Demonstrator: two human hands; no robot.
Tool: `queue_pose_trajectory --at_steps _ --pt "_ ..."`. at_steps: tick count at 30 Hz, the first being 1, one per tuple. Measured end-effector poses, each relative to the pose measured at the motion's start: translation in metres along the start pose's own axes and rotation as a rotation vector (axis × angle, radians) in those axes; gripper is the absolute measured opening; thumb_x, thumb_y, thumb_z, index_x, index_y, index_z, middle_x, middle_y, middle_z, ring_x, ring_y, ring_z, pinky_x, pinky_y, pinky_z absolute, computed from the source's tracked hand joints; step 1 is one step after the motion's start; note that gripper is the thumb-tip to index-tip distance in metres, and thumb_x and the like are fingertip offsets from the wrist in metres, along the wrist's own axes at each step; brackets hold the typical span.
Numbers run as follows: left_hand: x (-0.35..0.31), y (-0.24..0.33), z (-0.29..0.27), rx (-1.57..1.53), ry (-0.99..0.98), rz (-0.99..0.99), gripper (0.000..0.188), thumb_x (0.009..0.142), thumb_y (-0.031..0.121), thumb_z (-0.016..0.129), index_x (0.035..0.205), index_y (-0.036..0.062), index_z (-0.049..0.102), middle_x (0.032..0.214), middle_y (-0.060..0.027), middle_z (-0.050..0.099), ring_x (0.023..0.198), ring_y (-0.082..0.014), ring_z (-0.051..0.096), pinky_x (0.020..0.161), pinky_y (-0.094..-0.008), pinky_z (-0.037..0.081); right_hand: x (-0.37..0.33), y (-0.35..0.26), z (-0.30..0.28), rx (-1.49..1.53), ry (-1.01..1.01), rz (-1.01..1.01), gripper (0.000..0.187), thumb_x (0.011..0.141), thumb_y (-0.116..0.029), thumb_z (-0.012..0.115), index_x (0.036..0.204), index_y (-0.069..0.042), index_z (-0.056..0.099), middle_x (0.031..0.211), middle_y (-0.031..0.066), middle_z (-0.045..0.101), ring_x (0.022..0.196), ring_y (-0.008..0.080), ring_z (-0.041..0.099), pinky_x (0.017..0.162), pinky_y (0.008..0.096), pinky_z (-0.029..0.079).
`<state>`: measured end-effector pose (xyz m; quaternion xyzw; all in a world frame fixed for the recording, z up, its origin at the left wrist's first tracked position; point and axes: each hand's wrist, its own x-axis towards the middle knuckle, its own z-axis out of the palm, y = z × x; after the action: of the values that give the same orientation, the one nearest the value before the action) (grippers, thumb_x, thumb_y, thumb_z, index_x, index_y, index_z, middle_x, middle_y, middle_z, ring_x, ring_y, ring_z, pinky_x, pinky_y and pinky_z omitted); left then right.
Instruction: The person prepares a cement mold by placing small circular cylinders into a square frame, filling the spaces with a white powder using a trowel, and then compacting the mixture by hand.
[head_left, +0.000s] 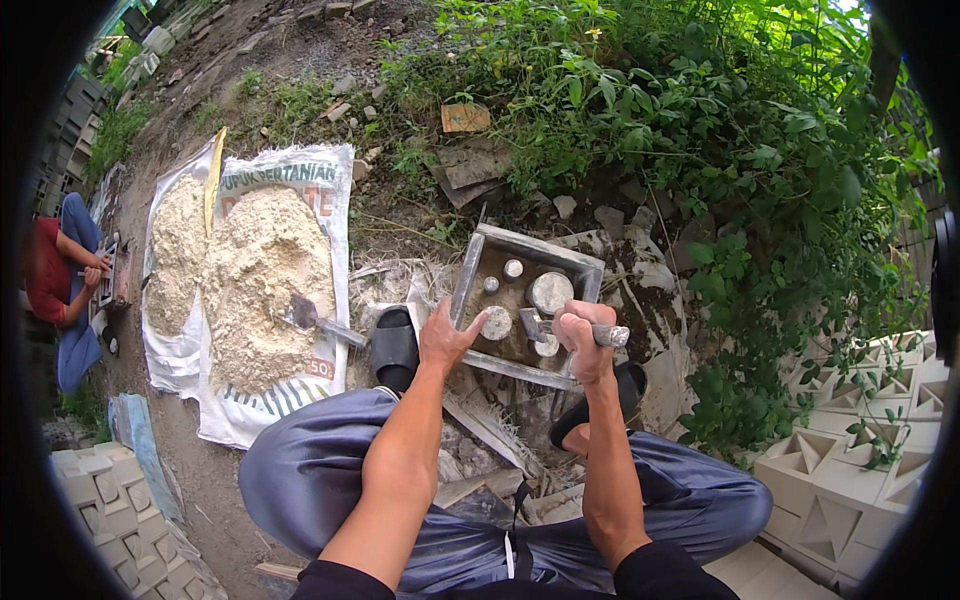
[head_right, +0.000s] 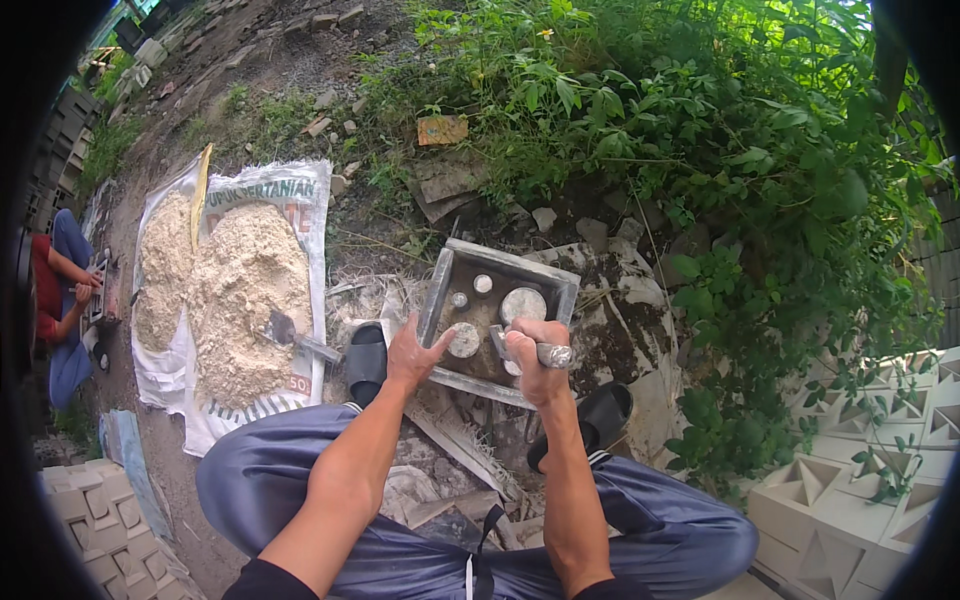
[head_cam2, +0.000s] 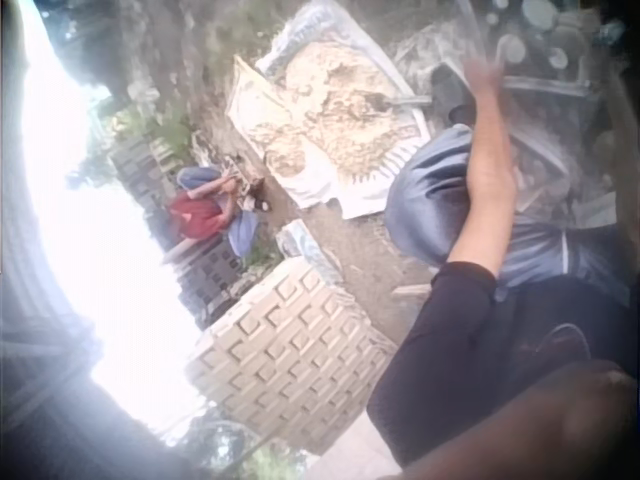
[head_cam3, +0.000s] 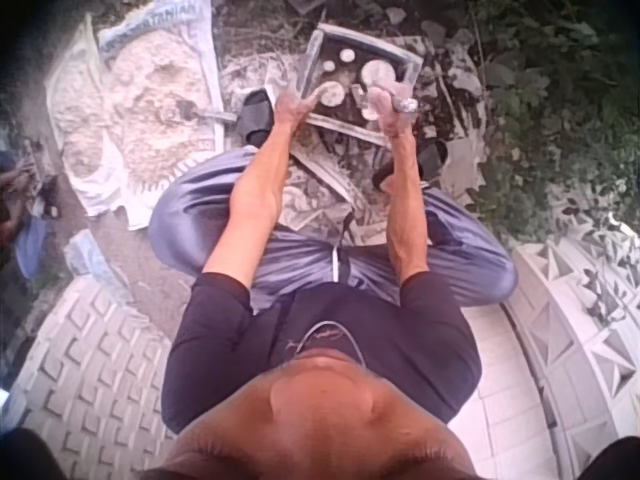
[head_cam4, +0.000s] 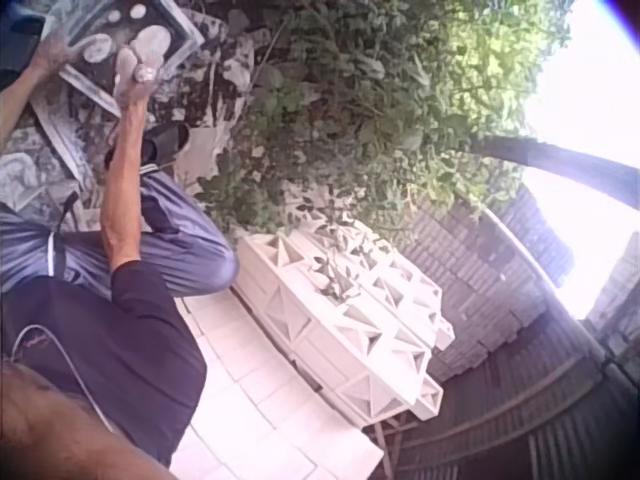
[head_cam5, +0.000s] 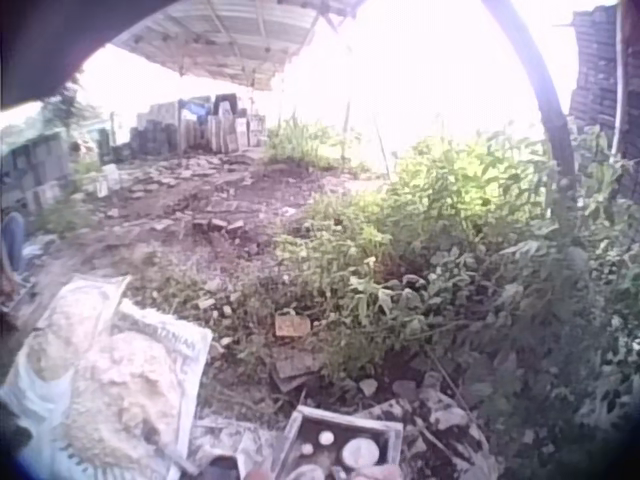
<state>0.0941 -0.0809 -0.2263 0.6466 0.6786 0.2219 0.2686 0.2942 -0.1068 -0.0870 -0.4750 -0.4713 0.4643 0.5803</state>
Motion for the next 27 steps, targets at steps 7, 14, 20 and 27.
queue_pose_trajectory --at_steps 7,14,20,27 --pt "0.002 -0.001 -0.004 -0.099 -0.163 -0.048 0.064 0.075 0.055 0.067 0.108 0.0014 0.056 0.100 -0.0220 0.064 0.095 -0.0397 0.060 0.083 -0.0445 0.047 0.013 0.020 0.015 0.212 0.341 0.008 0.044 0.095 -0.019 0.045 0.054 -0.010 0.030 0.045 -0.0023 0.030 0.039 0.0082 0.027 0.039 0.0253 0.024" --pt "0.001 -0.005 -0.003 -0.010 -0.062 -0.012 0.074 0.076 0.057 0.066 0.115 -0.0039 0.053 0.106 -0.0259 0.061 0.099 -0.0397 0.059 0.086 -0.0433 0.047 -0.014 -0.035 0.024 0.077 0.189 -0.105 0.043 0.093 -0.017 0.043 0.052 -0.010 0.031 0.044 -0.0006 0.032 0.036 0.0077 0.026 0.036 0.0248 0.023" --pt "0.006 0.005 -0.010 -0.103 -0.249 -0.073 0.076 0.076 0.057 0.066 0.118 -0.0051 0.052 0.108 -0.0255 0.061 0.100 -0.0392 0.059 0.088 -0.0432 0.047 -0.013 0.018 0.012 0.100 0.331 0.023 0.047 0.096 -0.016 0.043 0.051 -0.009 0.034 0.043 -0.0012 0.031 0.036 0.0080 0.026 0.037 0.0263 0.022" --pt "0.001 -0.005 -0.001 -0.012 -0.109 -0.050 0.077 0.075 0.058 0.066 0.118 -0.0046 0.052 0.109 -0.0255 0.061 0.101 -0.0406 0.058 0.088 -0.0438 0.046 -0.026 -0.061 0.028 0.189 0.144 -0.227 0.048 0.092 -0.026 0.050 0.051 -0.005 0.035 0.044 0.0014 0.037 0.037 0.0084 0.031 0.037 0.0258 0.024"
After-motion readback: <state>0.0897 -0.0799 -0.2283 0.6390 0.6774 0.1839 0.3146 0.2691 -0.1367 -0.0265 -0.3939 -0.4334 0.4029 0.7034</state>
